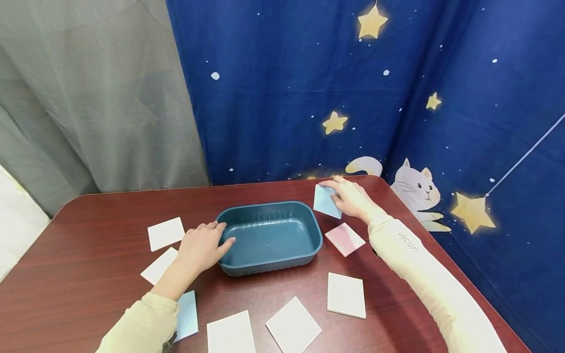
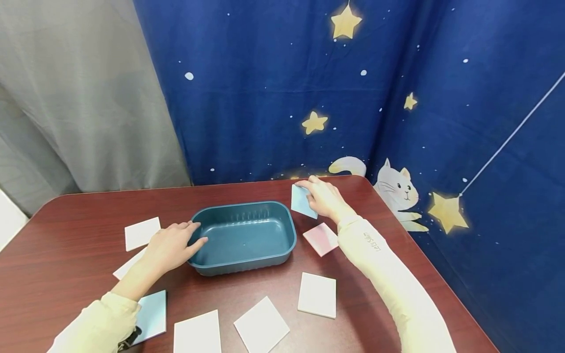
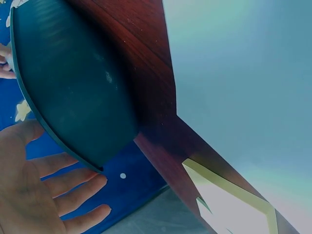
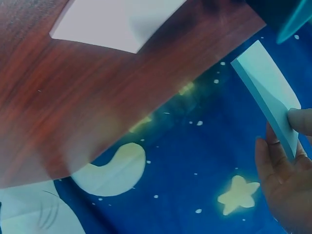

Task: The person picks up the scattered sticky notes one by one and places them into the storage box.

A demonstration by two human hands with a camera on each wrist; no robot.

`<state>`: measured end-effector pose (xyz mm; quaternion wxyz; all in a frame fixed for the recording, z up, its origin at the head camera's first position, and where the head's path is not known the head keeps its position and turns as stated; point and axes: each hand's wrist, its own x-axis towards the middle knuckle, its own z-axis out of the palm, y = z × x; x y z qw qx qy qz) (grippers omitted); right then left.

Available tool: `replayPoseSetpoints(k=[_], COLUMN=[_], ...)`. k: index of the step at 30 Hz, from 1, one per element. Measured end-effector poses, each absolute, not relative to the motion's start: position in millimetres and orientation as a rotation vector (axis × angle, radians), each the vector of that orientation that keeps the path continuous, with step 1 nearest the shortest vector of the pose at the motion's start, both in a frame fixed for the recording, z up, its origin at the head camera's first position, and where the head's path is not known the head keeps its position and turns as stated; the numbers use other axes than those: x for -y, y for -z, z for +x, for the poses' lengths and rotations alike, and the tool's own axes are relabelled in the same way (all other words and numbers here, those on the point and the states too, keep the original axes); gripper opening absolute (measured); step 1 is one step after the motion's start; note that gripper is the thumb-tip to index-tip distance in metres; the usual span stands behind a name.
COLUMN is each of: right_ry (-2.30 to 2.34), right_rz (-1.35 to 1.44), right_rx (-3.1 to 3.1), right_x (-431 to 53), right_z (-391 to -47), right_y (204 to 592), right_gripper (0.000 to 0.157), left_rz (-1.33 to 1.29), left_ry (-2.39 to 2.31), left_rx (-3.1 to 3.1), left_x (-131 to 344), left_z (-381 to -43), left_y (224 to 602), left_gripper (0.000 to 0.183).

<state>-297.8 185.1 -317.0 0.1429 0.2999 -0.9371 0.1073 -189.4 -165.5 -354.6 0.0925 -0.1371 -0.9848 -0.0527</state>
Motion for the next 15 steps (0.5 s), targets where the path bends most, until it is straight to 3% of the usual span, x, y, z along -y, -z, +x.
replayPoseSetpoints(k=[15], right_ry=[-0.282], right_rz=[0.943], right_rx=[2.625], right_x=[-170.4], right_z=[-287.9], right_y=[298.7], right_gripper=[0.041], left_rz=[-0.408], left_ry=[0.162], left_rx=[2.929], left_x=[166.2], left_z=[-190.1], left_y=[355.5], left_gripper=[0.052])
